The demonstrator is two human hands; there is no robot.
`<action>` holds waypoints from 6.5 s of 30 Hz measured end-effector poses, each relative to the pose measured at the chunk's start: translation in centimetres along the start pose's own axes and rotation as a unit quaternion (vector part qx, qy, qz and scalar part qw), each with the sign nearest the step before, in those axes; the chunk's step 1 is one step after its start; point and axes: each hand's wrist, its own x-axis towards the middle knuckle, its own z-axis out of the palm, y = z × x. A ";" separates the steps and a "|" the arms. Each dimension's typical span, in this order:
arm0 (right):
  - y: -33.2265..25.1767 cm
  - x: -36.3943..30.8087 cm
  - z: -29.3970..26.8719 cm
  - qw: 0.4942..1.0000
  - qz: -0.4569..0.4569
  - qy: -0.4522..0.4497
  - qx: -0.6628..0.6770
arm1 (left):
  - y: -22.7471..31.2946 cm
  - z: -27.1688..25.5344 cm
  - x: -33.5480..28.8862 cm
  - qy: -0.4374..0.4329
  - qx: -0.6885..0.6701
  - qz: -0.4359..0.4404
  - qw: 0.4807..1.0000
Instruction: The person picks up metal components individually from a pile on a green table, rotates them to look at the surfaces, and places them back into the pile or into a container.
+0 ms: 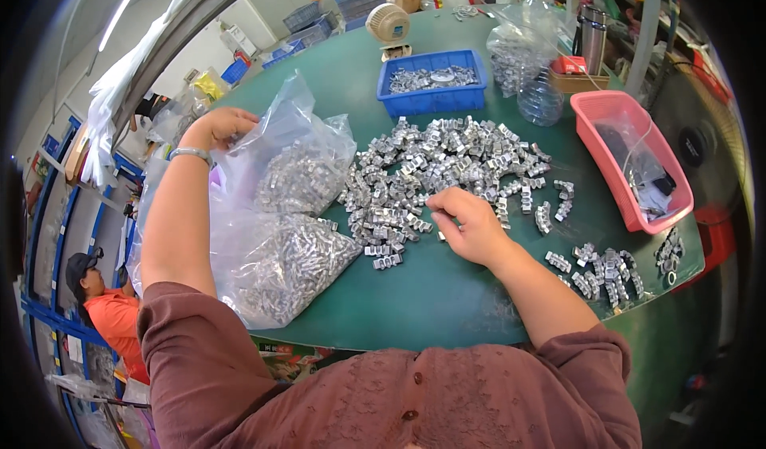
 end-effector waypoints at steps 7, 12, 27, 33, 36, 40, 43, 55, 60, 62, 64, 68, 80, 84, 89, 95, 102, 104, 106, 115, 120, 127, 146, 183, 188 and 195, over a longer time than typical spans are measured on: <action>1.4 0.5 0.3 0.998 0.003 0.031 -0.063 | 2.7 0.8 0.1 0.071 0.201 0.044 0.976; 1.9 0.4 -0.3 0.987 0.048 -0.027 -0.154 | 5.8 7.7 -1.6 0.187 0.157 0.303 0.921; 0.4 -0.5 -0.4 0.913 0.062 -0.256 -0.310 | 0.1 26.9 -10.6 0.034 0.173 0.175 0.969; 1.3 -0.6 0.1 0.914 0.063 -0.251 -0.313 | 0.3 28.4 -11.0 0.080 0.157 0.217 0.960; 1.7 -0.7 -0.1 0.920 0.059 -0.244 -0.300 | 0.5 28.9 -11.4 0.093 0.145 0.217 0.961; 1.4 -0.4 -0.2 0.928 0.135 -0.235 -0.254 | 0.1 28.9 -11.2 0.071 0.109 0.203 0.971; 1.5 -0.3 -0.5 0.956 0.098 -0.172 -0.218 | 0.1 29.1 -11.6 0.089 0.040 0.237 0.967; 0.3 0.7 -0.6 0.910 0.356 -0.087 0.192 | 1.5 28.8 -15.2 0.149 -0.044 0.418 0.895; -0.1 0.7 -0.1 0.877 0.371 -0.062 0.300 | 1.3 29.6 -15.0 0.024 -0.350 0.366 0.862; -0.1 0.5 0.1 0.872 0.352 -0.063 0.334 | 0.6 29.8 -14.7 0.015 -0.373 0.370 0.851; -0.3 0.3 0.3 0.904 0.288 -0.047 0.312 | 0.6 29.7 -14.7 0.003 -0.394 0.374 0.839; 0.1 0.1 0.4 0.924 0.234 -0.031 0.302 | 1.7 29.7 -16.0 -0.110 -0.557 0.263 0.780; -0.2 0.3 0.6 0.898 0.265 -0.024 0.351 | 0.8 29.8 -14.9 0.015 -0.432 0.373 0.821; -0.5 0.5 0.0 0.864 0.310 -0.027 0.396 | 0.9 28.9 -15.2 0.048 -0.281 0.394 0.874; -0.1 0.4 0.0 0.859 0.314 -0.028 0.404 | 1.1 28.3 -15.0 0.092 -0.237 0.425 0.869; 0.1 0.5 -0.2 0.847 0.323 -0.010 0.422 | 0.7 28.9 -14.6 0.072 -0.332 0.413 0.845; 0.0 0.4 -0.4 0.847 0.317 -0.004 0.426 | 0.8 28.8 -15.3 -0.121 -0.513 0.247 0.813; -0.1 0.5 -0.3 0.848 0.318 -0.005 0.425 | 0.7 28.9 -15.3 -0.118 -0.521 0.244 0.809; -0.1 0.5 -0.3 0.849 0.317 -0.004 0.423 | 0.7 28.9 -15.3 -0.133 -0.539 0.231 0.799; -0.5 0.6 -0.4 0.877 0.315 -0.024 0.362 | 0.6 29.1 -15.3 -0.108 -0.509 0.266 0.812; -0.3 0.6 -0.3 0.872 0.325 -0.020 0.365 | 0.6 29.2 -15.1 -0.101 -0.503 0.272 0.814; -0.5 0.8 -1.0 0.858 0.362 -0.044 0.361 | 0.7 29.5 -15.2 -0.106 -0.514 0.241 0.816; -1.8 -9.4 -18.5 0.854 0.343 0.052 -0.387 | 0.9 30.2 -15.9 -0.133 -0.411 0.291 0.854; -2.3 -2.1 -3.9 0.893 0.306 -0.133 0.304 | 1.6 30.7 -16.7 -0.225 -0.493 0.278 0.793; -1.2 -1.8 -2.6 0.869 0.335 -0.136 0.336 | 0.7 30.5 -16.0 -0.221 -0.492 0.260 0.801; -0.4 -2.7 -1.9 0.854 0.310 -0.090 0.408 | 0.7 31.0 -16.1 -0.175 -0.490 0.280 0.806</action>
